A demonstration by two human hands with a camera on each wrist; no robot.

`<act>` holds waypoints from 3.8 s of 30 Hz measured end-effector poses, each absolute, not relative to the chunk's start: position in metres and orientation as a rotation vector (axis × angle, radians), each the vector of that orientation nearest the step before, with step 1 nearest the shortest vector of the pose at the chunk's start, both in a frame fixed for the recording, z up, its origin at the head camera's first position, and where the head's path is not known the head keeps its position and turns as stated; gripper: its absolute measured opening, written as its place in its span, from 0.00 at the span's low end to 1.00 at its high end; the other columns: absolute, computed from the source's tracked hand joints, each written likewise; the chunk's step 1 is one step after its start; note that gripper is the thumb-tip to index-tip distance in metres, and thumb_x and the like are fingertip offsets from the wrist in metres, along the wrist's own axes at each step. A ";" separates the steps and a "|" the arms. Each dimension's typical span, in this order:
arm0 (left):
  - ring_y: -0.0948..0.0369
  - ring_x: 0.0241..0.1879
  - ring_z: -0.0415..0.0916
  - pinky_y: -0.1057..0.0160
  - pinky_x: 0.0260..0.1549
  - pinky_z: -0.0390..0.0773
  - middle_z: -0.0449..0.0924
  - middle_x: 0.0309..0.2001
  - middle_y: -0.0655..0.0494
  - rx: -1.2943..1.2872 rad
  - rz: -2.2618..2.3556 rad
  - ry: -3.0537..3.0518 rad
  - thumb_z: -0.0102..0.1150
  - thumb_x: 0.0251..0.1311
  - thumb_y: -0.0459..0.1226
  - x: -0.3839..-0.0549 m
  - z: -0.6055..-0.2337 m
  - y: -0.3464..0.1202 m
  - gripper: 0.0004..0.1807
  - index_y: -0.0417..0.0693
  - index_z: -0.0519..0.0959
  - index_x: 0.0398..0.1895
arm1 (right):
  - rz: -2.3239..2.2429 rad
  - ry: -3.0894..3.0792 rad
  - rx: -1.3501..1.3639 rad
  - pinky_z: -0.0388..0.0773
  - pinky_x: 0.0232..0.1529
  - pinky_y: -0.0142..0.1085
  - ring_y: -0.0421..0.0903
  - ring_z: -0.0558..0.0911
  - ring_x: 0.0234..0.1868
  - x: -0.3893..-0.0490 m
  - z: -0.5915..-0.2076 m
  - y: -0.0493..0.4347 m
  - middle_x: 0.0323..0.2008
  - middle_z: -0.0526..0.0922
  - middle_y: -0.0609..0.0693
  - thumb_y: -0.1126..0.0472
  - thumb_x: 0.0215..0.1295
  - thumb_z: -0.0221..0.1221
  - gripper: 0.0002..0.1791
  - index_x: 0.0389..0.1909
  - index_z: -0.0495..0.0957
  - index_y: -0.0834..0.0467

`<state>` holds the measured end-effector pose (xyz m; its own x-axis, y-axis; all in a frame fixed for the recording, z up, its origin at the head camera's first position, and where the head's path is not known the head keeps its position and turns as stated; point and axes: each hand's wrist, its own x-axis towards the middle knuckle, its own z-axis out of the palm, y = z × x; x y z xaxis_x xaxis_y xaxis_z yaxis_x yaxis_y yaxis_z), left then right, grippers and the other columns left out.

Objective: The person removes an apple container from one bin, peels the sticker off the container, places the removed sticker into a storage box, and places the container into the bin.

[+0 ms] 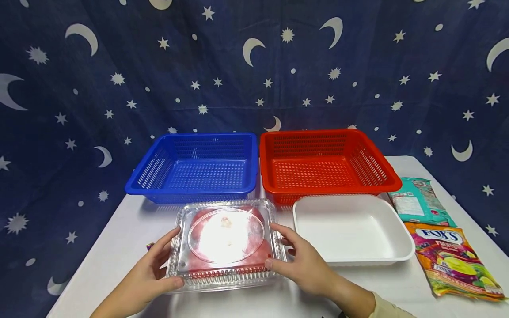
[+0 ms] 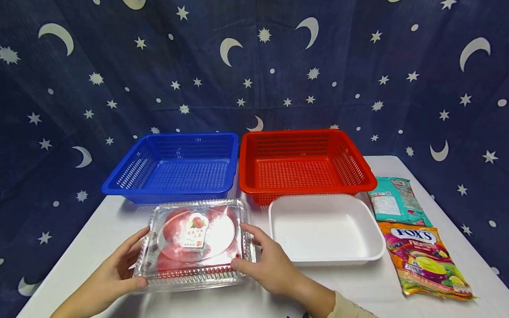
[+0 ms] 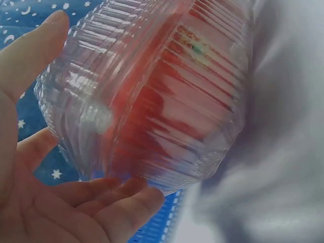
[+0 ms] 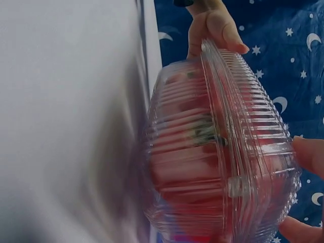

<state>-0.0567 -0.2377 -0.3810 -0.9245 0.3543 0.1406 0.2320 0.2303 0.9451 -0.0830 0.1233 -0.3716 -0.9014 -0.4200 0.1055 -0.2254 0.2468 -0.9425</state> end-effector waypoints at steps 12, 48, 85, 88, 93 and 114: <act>0.61 0.60 0.72 0.68 0.51 0.76 0.66 0.64 0.27 0.529 1.713 2.394 0.74 0.51 0.27 -0.065 -0.385 -0.230 0.55 0.48 0.52 0.79 | -1.770 2.267 -0.622 0.80 0.50 0.38 0.57 0.79 0.54 -0.086 -0.379 0.133 0.58 0.74 0.61 0.59 0.63 0.69 0.39 0.71 0.63 0.64; 0.63 0.59 0.73 0.67 0.52 0.76 0.59 0.64 0.18 0.588 1.750 2.233 0.69 0.57 0.27 -0.095 -0.385 -0.252 0.52 0.40 0.46 0.79 | -1.659 2.364 -0.509 0.74 0.57 0.57 0.69 0.71 0.62 -0.097 -0.377 0.110 0.68 0.66 0.64 0.53 0.63 0.68 0.40 0.72 0.63 0.58; 0.36 0.70 0.53 0.74 0.60 0.64 0.57 0.73 0.35 0.635 1.504 2.638 0.70 0.57 0.30 -0.107 -0.359 -0.248 0.42 0.37 0.61 0.74 | -1.582 2.516 -0.525 0.69 0.62 0.58 0.65 0.63 0.70 -0.101 -0.373 0.108 0.73 0.58 0.67 0.52 0.60 0.71 0.40 0.70 0.68 0.60; 0.38 0.72 0.50 0.61 0.65 0.65 0.56 0.74 0.37 0.654 1.476 2.705 0.71 0.56 0.31 -0.108 -0.353 -0.241 0.42 0.39 0.62 0.74 | -1.518 2.596 -0.530 0.66 0.64 0.60 0.63 0.61 0.72 -0.101 -0.370 0.109 0.71 0.61 0.65 0.49 0.59 0.71 0.41 0.70 0.68 0.61; 0.39 0.72 0.53 0.34 0.62 0.62 0.60 0.73 0.39 0.664 1.405 2.745 0.73 0.56 0.36 -0.113 -0.349 -0.229 0.42 0.40 0.64 0.73 | -1.393 2.737 -0.568 0.57 0.66 0.65 0.63 0.59 0.73 -0.102 -0.362 0.109 0.72 0.61 0.62 0.47 0.59 0.70 0.44 0.71 0.65 0.62; 0.38 0.71 0.53 0.27 0.60 0.57 0.64 0.71 0.43 0.659 1.212 2.834 0.77 0.49 0.46 -0.120 -0.358 -0.228 0.44 0.41 0.70 0.69 | -0.818 2.846 -1.231 0.67 0.64 0.55 0.51 0.72 0.64 -0.142 -0.330 0.080 0.60 0.78 0.51 0.48 0.60 0.70 0.33 0.64 0.75 0.57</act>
<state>-0.1202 -0.2283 -0.3577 -0.9124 0.3721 0.1703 0.3801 0.6167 0.6893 -0.1425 0.0797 -0.3297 -0.7034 -0.6641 0.2536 -0.6973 0.5755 -0.4272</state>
